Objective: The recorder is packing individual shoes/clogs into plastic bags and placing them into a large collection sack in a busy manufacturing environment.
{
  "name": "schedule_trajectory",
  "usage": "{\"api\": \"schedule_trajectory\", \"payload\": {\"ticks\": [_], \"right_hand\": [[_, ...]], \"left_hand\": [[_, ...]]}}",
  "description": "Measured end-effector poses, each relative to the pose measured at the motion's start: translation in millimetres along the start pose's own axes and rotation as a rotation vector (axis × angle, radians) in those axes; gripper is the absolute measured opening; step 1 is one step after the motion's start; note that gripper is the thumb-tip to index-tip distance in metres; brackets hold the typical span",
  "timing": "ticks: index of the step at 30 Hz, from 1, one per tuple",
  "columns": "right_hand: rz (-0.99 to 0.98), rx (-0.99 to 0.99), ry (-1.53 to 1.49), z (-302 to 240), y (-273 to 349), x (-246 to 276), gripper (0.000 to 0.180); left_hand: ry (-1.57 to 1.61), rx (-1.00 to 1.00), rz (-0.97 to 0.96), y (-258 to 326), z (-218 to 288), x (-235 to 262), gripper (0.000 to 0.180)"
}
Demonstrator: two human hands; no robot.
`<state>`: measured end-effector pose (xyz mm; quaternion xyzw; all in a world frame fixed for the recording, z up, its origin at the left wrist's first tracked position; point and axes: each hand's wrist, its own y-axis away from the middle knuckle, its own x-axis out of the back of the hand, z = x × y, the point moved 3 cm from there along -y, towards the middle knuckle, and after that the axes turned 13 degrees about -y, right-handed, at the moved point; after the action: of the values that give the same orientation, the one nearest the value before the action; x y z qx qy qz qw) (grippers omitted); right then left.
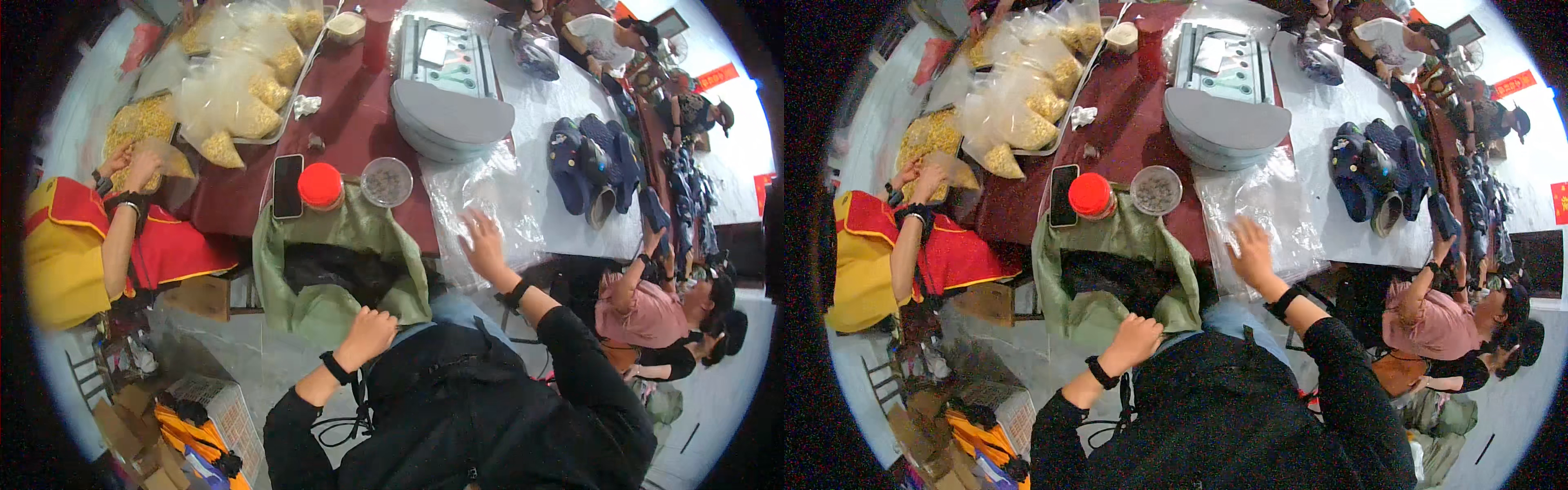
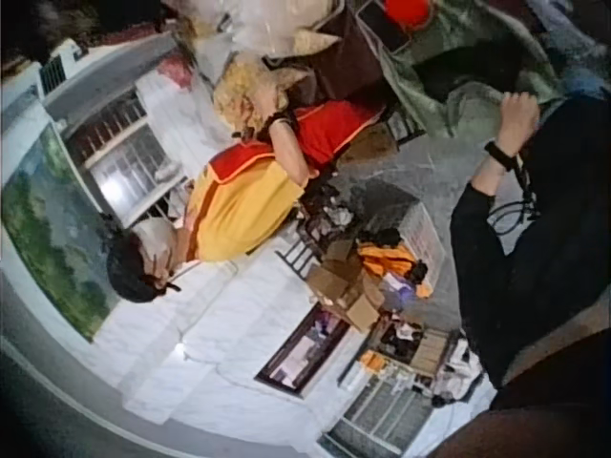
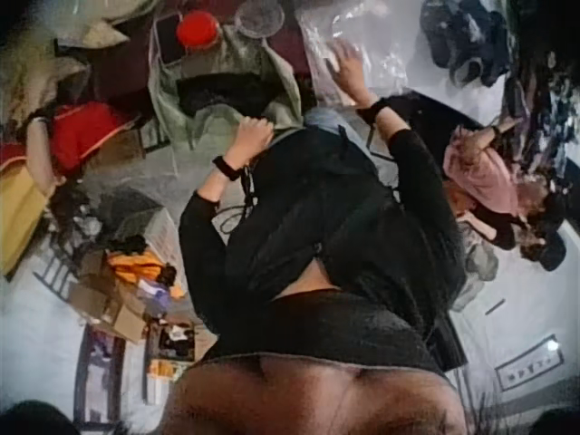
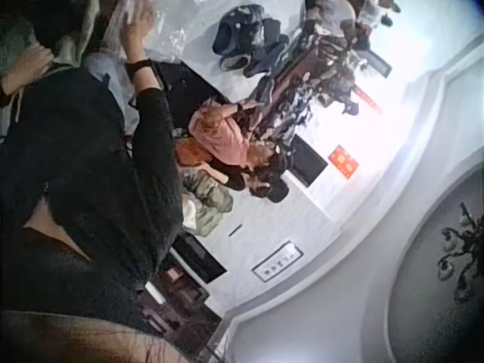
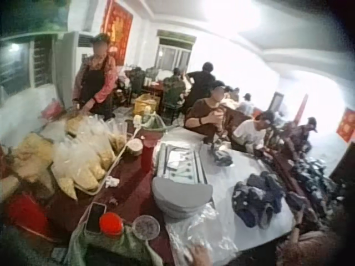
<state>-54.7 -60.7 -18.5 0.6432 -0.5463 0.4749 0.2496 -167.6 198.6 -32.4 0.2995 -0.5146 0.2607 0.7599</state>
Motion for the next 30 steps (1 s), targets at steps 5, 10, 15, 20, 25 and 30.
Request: {"api": "schedule_trajectory", "payload": {"ticks": [5, 10, 15, 20, 25, 30], "right_hand": [[-0.404, -0.446, -0.140, 92.9, 53.2, -31.2, 0.055], [-0.575, -0.322, -0.149, 81.4, 49.7, -39.6, 0.058], [-0.707, -0.322, -0.129, 85.9, 45.9, -39.1, 0.063], [-0.699, -0.189, -0.293, 96.7, 41.5, -26.2, 0.057], [-0.166, -0.649, -0.407, 166.1, 34.9, 33.4, 0.034], [0.135, -0.610, -0.061, 253.6, 38.7, 66.5, 0.046]], "left_hand": [[0.182, -0.135, 0.112, -68.4, -9.1, 12.0, 0.020], [0.366, -0.068, 0.195, -145.6, -10.9, 0.6, 0.040], [0.187, 0.026, 0.117, -209.6, 10.3, -4.4, 0.043], [-0.035, 0.142, 0.051, -232.3, 4.4, -44.0, 0.041], [-0.075, 0.152, 0.057, -237.1, 3.3, -57.9, 0.044], [-0.034, 0.192, 0.119, -236.3, 8.3, -47.4, 0.045]]}}
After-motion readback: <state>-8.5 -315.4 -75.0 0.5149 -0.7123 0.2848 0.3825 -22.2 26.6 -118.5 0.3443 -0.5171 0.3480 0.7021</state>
